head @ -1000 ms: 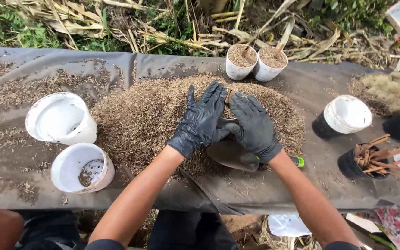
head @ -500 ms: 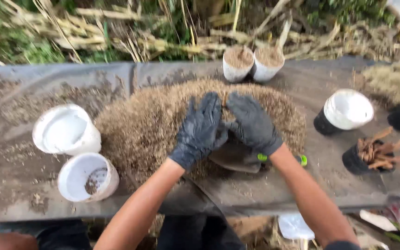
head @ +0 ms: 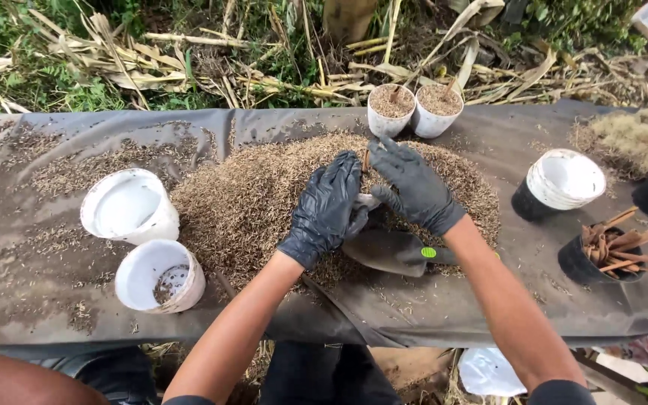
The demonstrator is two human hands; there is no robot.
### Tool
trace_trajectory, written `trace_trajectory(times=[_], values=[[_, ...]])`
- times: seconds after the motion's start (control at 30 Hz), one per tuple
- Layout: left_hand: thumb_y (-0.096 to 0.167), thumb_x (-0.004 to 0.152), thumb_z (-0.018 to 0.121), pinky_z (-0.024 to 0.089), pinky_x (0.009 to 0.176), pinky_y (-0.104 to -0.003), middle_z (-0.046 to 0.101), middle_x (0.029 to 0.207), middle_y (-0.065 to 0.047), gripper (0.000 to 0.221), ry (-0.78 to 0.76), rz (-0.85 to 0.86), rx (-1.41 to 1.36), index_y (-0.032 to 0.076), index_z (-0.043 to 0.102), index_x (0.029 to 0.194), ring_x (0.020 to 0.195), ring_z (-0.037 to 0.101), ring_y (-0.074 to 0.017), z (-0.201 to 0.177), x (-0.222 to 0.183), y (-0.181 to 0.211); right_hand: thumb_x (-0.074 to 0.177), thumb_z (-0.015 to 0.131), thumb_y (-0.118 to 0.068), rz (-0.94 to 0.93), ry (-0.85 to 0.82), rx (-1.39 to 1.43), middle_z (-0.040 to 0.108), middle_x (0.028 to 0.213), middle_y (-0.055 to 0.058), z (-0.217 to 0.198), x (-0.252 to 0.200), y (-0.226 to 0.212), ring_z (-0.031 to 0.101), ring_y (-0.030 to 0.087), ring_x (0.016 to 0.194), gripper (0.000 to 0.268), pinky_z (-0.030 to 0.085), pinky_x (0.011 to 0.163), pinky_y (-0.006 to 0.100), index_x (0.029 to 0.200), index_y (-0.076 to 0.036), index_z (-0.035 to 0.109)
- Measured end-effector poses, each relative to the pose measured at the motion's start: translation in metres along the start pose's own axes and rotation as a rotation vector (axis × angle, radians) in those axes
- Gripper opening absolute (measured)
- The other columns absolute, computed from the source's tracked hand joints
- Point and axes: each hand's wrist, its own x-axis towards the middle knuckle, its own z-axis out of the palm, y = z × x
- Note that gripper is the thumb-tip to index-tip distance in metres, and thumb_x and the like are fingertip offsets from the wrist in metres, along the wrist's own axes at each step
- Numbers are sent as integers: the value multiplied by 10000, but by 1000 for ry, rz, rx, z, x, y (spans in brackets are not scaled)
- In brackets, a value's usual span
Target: Filling small plastic pots with a soil and seed mixture using hands and a hand trowel on an outdoor work surface.
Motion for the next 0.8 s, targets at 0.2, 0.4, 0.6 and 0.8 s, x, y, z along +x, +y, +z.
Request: trace_trajectory(times=[0.2,0.4,0.6,0.8], values=[[780,735,575,175,1250,-595,510,1509,-142,1072,-61,227,-13,159,357,1581,1470,401,-338,17,11,-30,1016,421,-612,29,-12,-34,503,1566,166,7,-11,6,413,405,1463,738,355,1179,579,1538,-94,488],[724,893,604,154,1265,-494,552,1463,-109,900,47,234,-79,159,405,1564,1443,420,-297,-3,25,-14,1053,387,-592,14,102,149,494,1545,240,67,-21,51,363,474,1469,754,338,1185,606,1494,9,503],[799,892,567,102,1240,-568,519,1512,-126,952,79,217,-80,165,386,1579,1469,386,-315,31,7,-31,1068,443,-515,28,169,59,420,1581,272,18,-30,6,341,508,1460,731,311,1176,639,1579,4,382],[770,929,540,-7,1240,-617,307,1655,-121,923,-36,-41,183,270,236,1642,1546,154,-387,242,-36,-79,975,584,-600,53,203,-147,662,1358,154,34,-38,-6,586,342,1313,693,308,1221,555,1379,-38,619]])
